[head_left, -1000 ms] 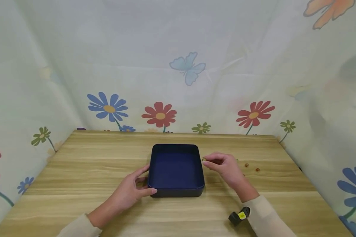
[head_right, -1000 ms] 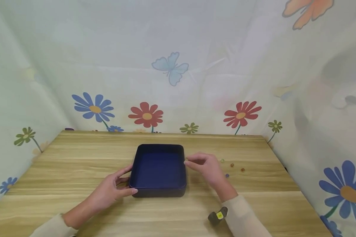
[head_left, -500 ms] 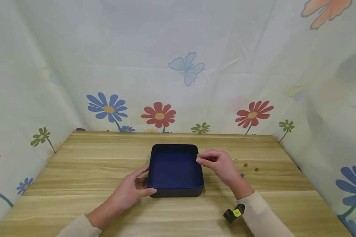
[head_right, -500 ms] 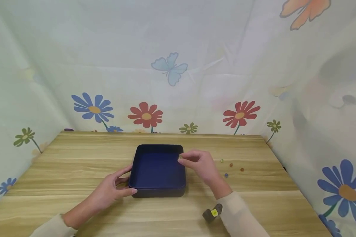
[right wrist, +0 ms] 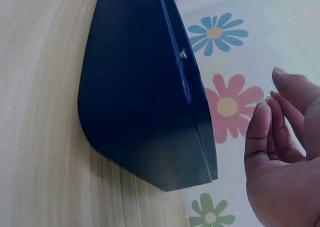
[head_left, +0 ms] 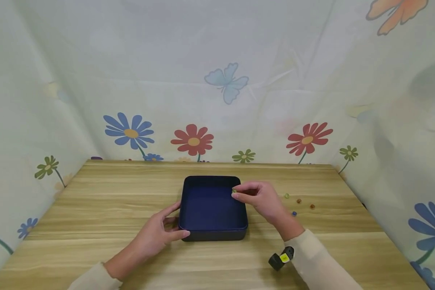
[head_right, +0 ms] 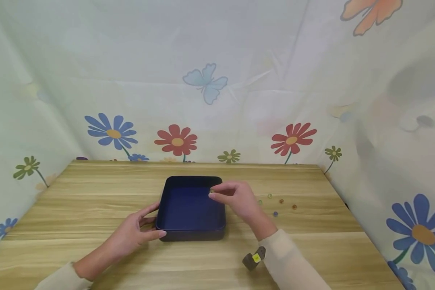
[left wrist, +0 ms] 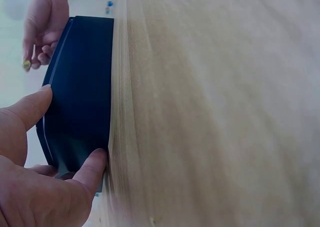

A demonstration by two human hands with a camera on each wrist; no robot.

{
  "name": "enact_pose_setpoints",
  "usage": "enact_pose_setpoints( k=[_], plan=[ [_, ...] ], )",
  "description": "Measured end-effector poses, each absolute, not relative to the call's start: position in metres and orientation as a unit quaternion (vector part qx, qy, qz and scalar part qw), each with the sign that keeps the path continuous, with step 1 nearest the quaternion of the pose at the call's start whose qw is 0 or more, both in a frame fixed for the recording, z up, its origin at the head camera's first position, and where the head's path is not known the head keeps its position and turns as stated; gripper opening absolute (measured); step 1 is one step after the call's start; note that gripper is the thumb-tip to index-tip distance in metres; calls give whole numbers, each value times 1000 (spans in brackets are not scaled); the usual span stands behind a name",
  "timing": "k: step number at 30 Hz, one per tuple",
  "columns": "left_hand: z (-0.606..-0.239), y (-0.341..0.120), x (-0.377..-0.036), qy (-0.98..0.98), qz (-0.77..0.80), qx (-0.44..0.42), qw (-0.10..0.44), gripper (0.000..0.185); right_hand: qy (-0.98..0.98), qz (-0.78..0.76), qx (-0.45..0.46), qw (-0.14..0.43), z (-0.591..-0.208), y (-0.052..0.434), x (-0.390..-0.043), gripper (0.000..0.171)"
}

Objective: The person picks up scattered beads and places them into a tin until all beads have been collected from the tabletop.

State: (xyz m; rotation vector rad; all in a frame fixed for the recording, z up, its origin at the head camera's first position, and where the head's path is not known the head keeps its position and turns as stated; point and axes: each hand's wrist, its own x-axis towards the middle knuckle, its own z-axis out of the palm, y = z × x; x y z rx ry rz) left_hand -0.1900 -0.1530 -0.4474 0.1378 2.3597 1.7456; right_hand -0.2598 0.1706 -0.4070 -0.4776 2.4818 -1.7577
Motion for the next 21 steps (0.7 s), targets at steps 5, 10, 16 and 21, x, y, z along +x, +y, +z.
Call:
enact_pose_setpoints(
  k=[5,10,16,21],
  plan=[
    [-447,-152,-190,801,588,40,100,97,803,-570,-168,35,-405,163,-259,30],
    [-448,-152,-190,801,589,38,101,97,806,-565,-173,40,-401,157,-258,32],
    [-448,-152,-191,804,584,40,101,97,809,-557,-183,52,-401,149,-259,29],
    [-448,-151,-191,806,582,38,99,97,808,-550,-201,58,-404,141,-261,29]
  ],
)
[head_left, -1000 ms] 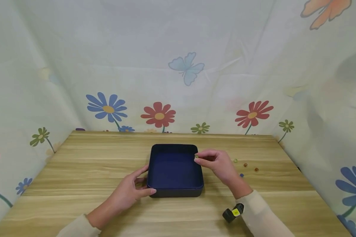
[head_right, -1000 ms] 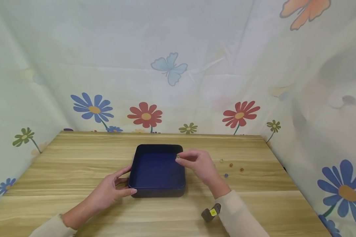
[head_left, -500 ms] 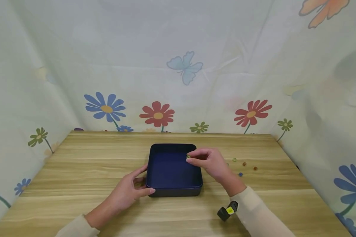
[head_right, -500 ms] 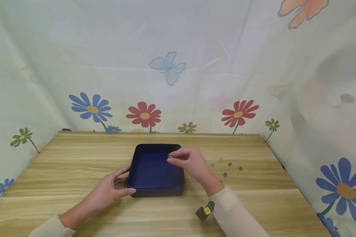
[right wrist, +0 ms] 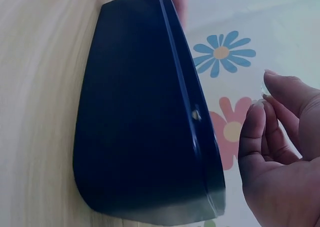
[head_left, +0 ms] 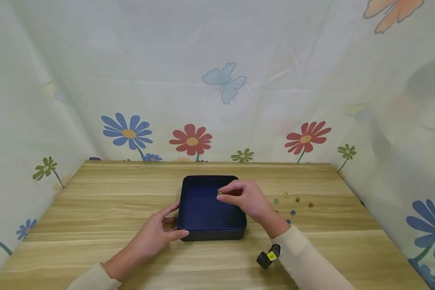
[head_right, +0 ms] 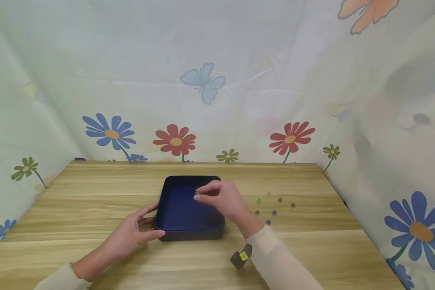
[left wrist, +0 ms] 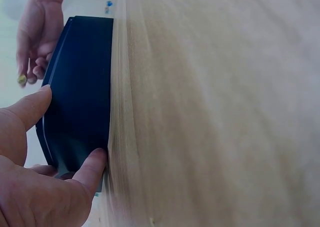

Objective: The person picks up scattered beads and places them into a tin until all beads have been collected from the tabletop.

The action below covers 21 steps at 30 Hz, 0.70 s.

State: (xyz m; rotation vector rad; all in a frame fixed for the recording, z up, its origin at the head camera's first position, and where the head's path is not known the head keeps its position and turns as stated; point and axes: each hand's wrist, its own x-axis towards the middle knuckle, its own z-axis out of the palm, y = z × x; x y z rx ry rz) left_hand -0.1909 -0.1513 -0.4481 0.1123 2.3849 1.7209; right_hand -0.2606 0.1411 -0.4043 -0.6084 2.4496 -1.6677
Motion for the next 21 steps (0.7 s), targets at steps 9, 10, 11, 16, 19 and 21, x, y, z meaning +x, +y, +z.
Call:
enact_pose_setpoints(
  k=[9,10,11,16,19,21],
  plan=[
    [-448,-152,-191,810,577,39,96,96,814,-538,-209,59,-407,129,-261,23],
    [-448,-151,-191,810,577,39,96,96,815,-537,-210,58,-408,127,-261,21],
    [-448,-151,-191,810,577,39,96,96,816,-536,-211,58,-408,126,-261,21],
    [-448,-151,-191,813,573,38,95,96,821,-530,-207,58,-411,120,-263,18],
    [-448,-151,-191,815,571,38,96,96,822,-531,-196,61,-413,117,-265,19],
    [-447,-151,-191,815,570,39,96,97,824,-530,-188,63,-414,115,-265,20]
  ],
)
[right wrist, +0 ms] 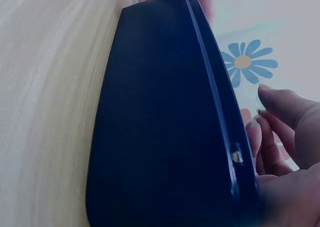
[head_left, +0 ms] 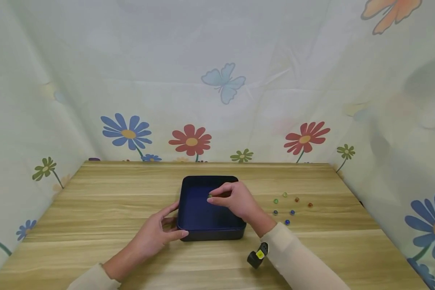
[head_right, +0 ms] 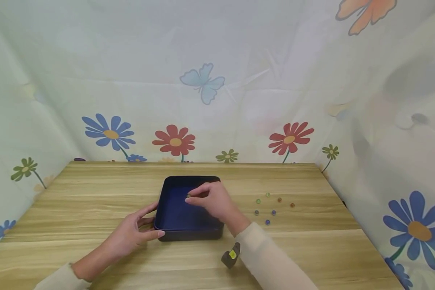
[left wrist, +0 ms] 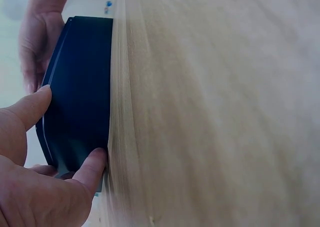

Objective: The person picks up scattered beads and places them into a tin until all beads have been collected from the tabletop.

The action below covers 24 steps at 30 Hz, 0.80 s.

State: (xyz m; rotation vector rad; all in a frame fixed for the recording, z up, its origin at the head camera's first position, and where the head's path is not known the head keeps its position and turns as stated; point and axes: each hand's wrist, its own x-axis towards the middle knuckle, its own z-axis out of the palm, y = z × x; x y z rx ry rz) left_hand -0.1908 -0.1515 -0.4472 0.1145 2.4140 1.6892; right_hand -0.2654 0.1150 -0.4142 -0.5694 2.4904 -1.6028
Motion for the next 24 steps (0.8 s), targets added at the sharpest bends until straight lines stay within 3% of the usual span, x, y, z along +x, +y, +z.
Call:
enact_pose_setpoints(
  k=[24],
  plan=[
    [-448,-152,-191,815,568,44,103,95,858,-491,-133,71,-424,94,-275,15]
  ],
)
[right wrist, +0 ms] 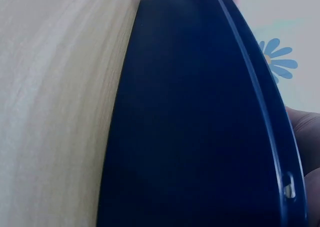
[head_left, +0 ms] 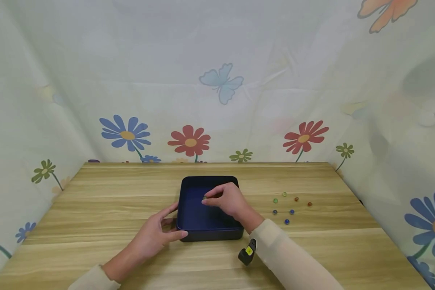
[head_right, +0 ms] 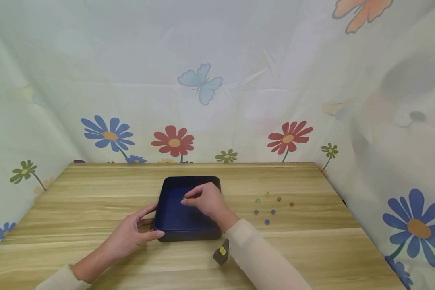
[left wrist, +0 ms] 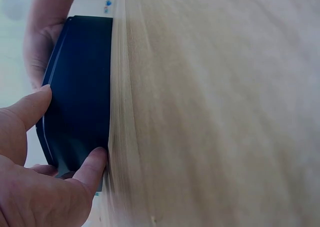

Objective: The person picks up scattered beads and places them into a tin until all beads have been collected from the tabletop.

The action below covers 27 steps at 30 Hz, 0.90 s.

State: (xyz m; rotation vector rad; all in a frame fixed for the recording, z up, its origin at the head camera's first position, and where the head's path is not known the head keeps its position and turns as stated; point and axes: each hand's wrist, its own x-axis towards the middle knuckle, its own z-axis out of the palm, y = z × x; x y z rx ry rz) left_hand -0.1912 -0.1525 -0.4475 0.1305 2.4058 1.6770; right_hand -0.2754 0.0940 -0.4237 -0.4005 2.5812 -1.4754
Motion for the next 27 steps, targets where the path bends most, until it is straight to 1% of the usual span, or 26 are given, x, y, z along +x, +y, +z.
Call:
enact_pose_setpoints(
  k=[14,27],
  plan=[
    [-449,-154,-191,819,563,48,101,95,868,-480,-98,75,-423,88,-278,14],
    [-448,-153,-192,816,567,49,102,94,883,-451,-104,73,-430,84,-283,15]
  ],
)
